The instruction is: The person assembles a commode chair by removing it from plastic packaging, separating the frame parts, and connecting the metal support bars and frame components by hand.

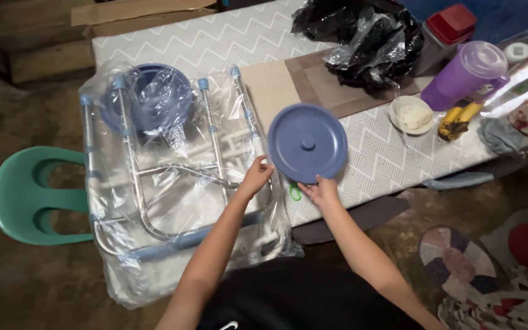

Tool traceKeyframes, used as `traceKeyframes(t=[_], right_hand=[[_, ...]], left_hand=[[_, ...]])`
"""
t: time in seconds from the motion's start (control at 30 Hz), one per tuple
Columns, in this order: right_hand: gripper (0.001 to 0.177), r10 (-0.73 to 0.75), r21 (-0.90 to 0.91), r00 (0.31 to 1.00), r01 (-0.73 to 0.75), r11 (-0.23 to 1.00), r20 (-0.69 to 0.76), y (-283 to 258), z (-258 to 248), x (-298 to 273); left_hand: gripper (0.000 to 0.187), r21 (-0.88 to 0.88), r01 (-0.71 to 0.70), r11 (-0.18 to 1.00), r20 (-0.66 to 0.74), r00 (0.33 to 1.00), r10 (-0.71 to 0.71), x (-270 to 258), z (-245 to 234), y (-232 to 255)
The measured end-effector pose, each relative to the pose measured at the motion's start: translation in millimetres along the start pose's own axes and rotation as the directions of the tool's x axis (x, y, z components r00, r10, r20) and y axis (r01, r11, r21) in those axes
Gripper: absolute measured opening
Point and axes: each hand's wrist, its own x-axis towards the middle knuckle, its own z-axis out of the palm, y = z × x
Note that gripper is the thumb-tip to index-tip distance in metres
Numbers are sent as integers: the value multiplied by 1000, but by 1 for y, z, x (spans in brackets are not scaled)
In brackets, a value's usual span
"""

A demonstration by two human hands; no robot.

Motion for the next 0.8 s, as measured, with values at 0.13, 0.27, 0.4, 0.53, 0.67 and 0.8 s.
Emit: traceKeyframes(t=[0.13, 0.27, 0.4, 0.53, 0.67, 0.8], right_hand=[[46, 134, 136, 991, -130, 982, -24, 12, -9, 19], [46, 176, 273, 984, -179, 945, 35, 23, -5, 28], [62, 337, 166, 930, -359, 918, 146, 34, 4, 31], [54, 47, -277, 996, -65, 959, -70, 56, 10, 21], [47, -385, -782, 900, 385, 490, 202, 90, 35, -20], [18, -370, -613, 562, 790, -27, 740, 115, 84, -72]], left_hand=[[45, 156, 25, 987, -14, 1000, -23, -5, 4, -18], [40, 174, -50, 983, -1, 999, 51, -18, -3, -17], [35, 281, 1, 960, -107, 994, 31, -40, -32, 5], [30, 737, 30, 675, -410, 814, 412, -71, -104, 47], [33, 781, 258, 568, -590, 603, 538, -117, -200, 78], [37, 748, 394, 534, -661, 510, 550, -157, -260, 64]])
